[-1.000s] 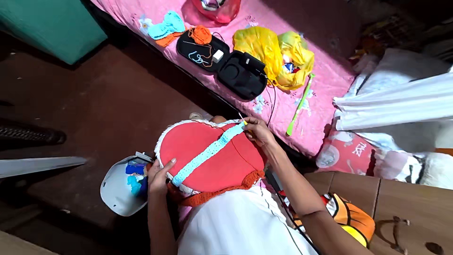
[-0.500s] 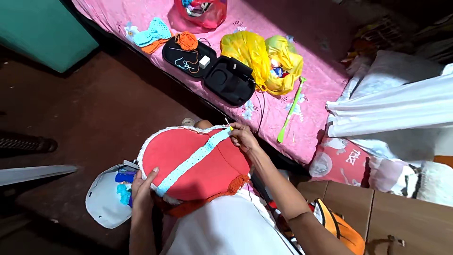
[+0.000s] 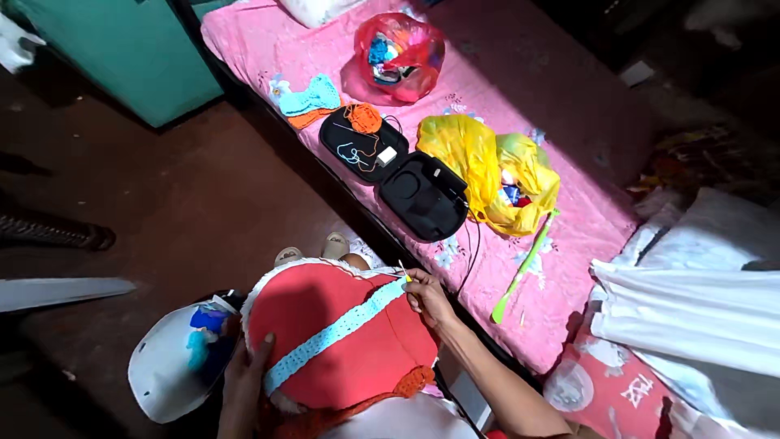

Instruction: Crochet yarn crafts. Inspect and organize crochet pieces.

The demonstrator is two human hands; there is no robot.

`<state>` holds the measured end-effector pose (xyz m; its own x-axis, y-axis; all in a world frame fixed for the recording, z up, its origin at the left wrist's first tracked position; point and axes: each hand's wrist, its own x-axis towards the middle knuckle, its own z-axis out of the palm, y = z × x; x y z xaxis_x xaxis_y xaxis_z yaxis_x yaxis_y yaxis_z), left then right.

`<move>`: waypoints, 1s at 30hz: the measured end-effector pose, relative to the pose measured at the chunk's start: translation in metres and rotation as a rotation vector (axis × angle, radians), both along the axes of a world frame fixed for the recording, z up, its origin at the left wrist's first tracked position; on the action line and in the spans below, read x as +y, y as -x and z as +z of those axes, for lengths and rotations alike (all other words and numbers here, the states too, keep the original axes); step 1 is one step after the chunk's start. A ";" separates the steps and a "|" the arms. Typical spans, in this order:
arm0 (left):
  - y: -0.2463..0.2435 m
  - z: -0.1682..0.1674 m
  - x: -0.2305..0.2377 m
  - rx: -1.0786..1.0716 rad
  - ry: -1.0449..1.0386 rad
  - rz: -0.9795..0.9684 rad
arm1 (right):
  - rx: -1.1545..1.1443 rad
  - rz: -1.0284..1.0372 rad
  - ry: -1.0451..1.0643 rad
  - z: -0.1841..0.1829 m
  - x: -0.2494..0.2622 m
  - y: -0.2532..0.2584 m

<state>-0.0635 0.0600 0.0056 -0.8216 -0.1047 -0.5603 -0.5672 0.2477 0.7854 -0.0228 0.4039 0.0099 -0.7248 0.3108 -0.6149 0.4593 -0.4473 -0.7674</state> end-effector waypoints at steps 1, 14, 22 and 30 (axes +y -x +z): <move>-0.001 0.002 -0.001 -0.005 -0.002 0.002 | -0.004 0.014 0.002 0.000 -0.001 0.001; -0.042 0.026 -0.108 0.006 -0.250 -0.450 | 0.096 0.116 -0.078 -0.004 -0.025 -0.005; -0.010 0.106 -0.116 0.386 -0.141 -0.192 | 0.268 -0.004 -0.045 0.025 -0.036 -0.027; 0.004 0.197 -0.103 0.794 -0.066 -0.265 | 0.499 -0.082 0.022 0.063 -0.050 -0.049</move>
